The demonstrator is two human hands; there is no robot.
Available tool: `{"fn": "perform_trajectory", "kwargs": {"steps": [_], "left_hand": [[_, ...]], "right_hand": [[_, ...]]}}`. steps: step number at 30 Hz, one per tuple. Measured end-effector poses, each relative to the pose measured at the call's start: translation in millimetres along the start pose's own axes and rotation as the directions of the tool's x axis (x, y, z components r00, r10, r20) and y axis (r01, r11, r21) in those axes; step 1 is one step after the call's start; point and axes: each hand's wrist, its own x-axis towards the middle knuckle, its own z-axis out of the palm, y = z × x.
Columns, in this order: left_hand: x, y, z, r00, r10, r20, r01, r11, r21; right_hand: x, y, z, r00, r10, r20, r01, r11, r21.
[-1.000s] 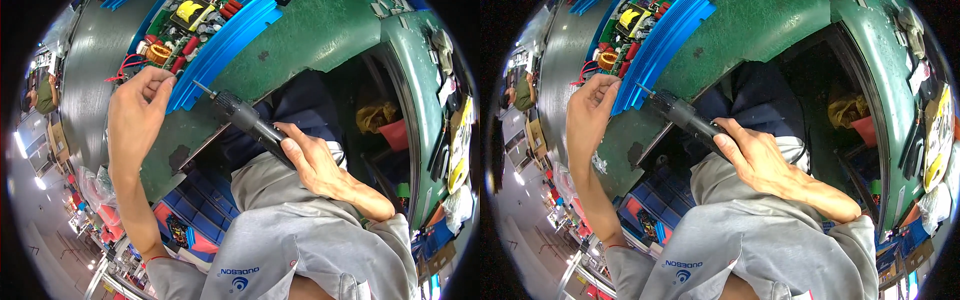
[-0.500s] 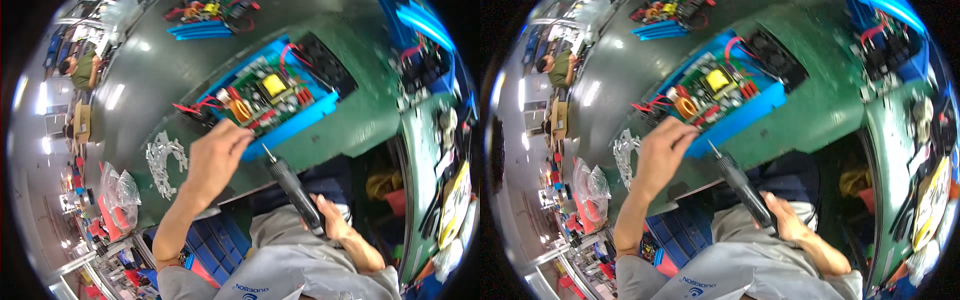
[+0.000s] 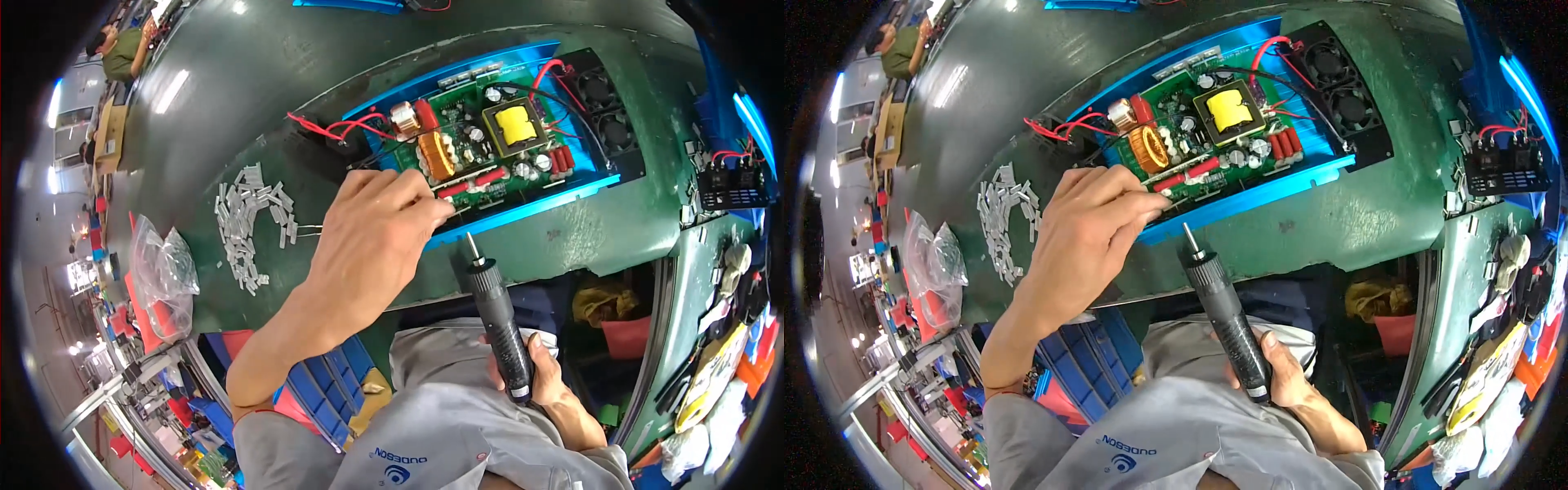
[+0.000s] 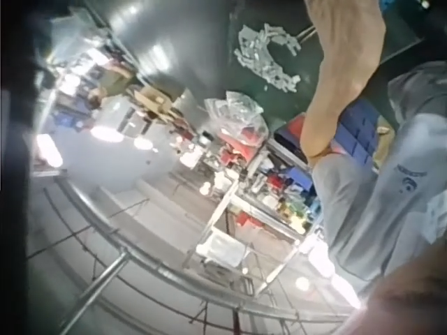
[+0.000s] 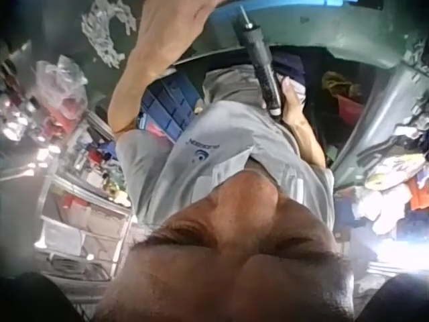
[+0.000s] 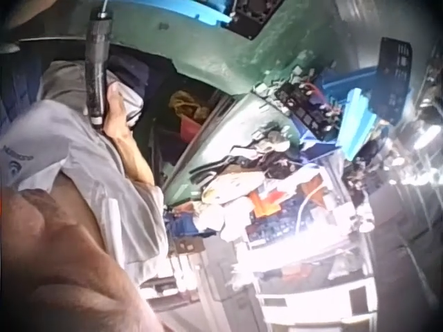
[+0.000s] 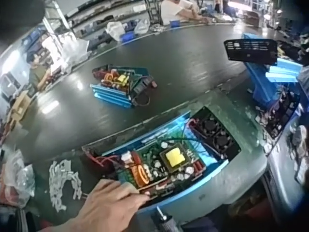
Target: Assembling components into an electronic device casing using an electric screwdriver.
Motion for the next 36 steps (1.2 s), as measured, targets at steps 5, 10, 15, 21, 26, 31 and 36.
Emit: {"fn": "perform_trajectory", "kwargs": {"steps": [5,10,15,21,26,31,36], "left_hand": [[-8,12,-3,0.994,-0.036,0.106,0.039,0.999,-0.029],[-11,20,8,0.998,-0.045,0.040,0.045,0.999,-0.016],[-16,14,17,0.999,-0.038,-0.030,0.039,0.999,0.038],[-21,8,19,0.997,-0.071,-0.035,0.069,0.996,-0.047],[-30,10,30,0.973,-0.066,-0.222,0.064,0.998,-0.016],[-75,-12,9,0.862,-0.269,-0.430,0.214,0.962,-0.171],[-165,-67,-14,0.559,-0.539,-0.630,0.623,0.775,-0.111]], "right_hand": [[-1,-2,1,1.000,-0.004,-0.021,0.005,1.000,0.019],[-6,6,4,0.986,-0.063,-0.152,0.043,0.990,-0.132],[-3,5,4,0.992,-0.054,-0.115,0.050,0.998,-0.041],[-2,13,0,0.982,0.164,0.095,-0.185,0.937,0.297],[-8,10,2,0.969,-0.115,-0.217,0.063,0.970,-0.236],[-27,38,-30,0.877,-0.313,-0.365,0.154,0.902,-0.404],[-20,41,-42,0.841,-0.390,-0.375,0.271,0.903,-0.333]]}}
